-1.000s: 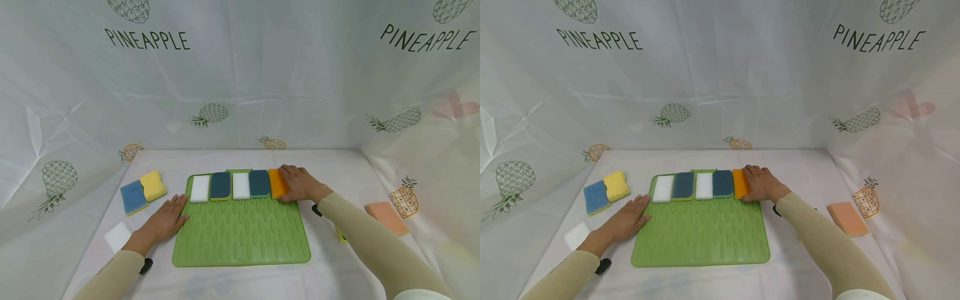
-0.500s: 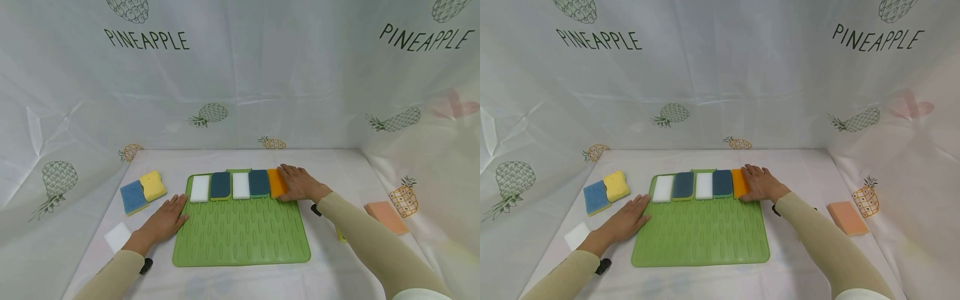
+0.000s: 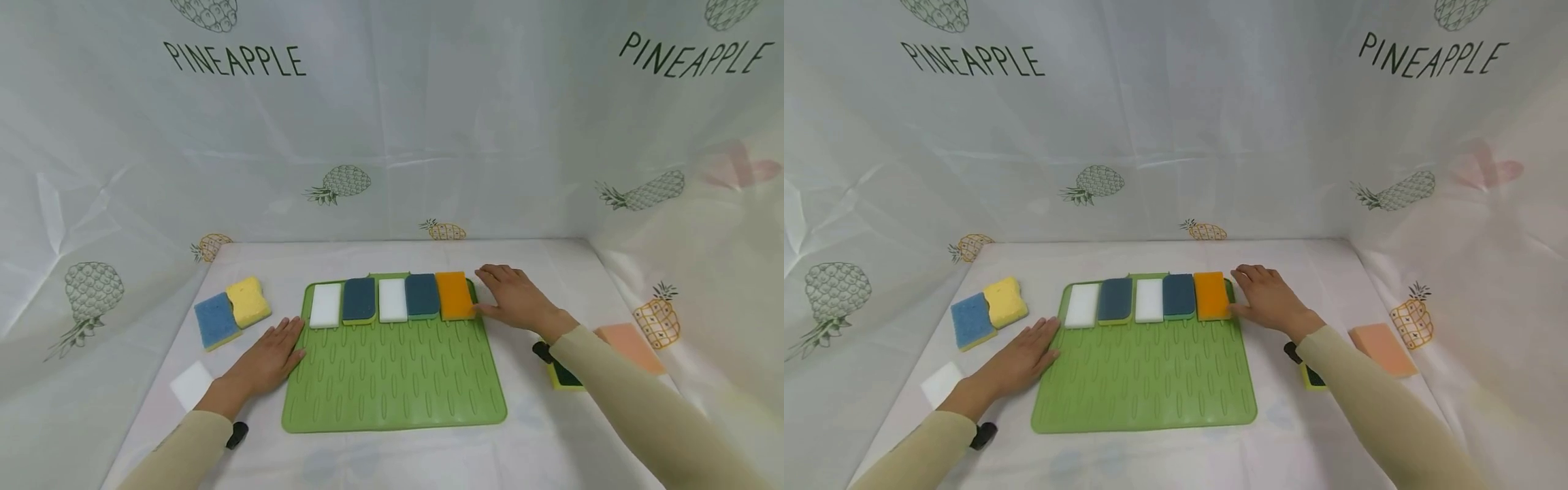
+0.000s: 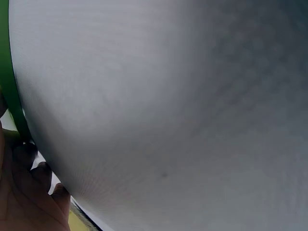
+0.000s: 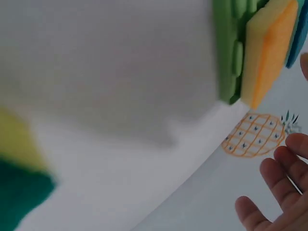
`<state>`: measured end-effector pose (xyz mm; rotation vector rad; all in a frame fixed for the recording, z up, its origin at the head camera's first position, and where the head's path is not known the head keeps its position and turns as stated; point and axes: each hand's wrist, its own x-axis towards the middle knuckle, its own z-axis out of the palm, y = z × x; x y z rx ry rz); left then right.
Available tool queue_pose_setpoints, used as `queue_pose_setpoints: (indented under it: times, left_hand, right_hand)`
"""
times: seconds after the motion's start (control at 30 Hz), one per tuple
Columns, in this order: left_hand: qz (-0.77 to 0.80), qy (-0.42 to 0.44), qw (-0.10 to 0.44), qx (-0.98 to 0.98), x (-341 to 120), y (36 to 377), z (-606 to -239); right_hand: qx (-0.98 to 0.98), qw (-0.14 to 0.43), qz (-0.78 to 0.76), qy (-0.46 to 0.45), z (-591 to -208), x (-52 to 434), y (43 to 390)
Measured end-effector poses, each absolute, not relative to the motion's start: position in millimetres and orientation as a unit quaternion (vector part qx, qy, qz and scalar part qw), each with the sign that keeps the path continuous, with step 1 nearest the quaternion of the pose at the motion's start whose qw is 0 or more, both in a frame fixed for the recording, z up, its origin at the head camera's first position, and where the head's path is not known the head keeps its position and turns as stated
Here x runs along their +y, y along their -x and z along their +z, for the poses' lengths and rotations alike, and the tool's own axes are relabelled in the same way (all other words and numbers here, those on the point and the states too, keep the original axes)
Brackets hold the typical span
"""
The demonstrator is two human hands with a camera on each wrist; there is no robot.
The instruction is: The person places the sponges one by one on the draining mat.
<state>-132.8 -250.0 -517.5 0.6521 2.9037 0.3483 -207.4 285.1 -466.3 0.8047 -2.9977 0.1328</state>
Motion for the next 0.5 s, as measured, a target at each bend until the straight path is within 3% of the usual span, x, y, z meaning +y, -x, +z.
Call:
queue_pose_setpoints:
  times: [0.27, 0.5]
  left_hand:
    - [0.118, -0.22, 0.072, 0.966, -251, 130, -513]
    - [0.119, -0.221, 0.075, 0.965, -251, 131, -514]
  right_hand:
    - [-0.947, 0.138, 0.03, -0.288, -467, 340, 168]
    - [-0.941, 0.149, 0.021, -0.303, -475, 378, 123]
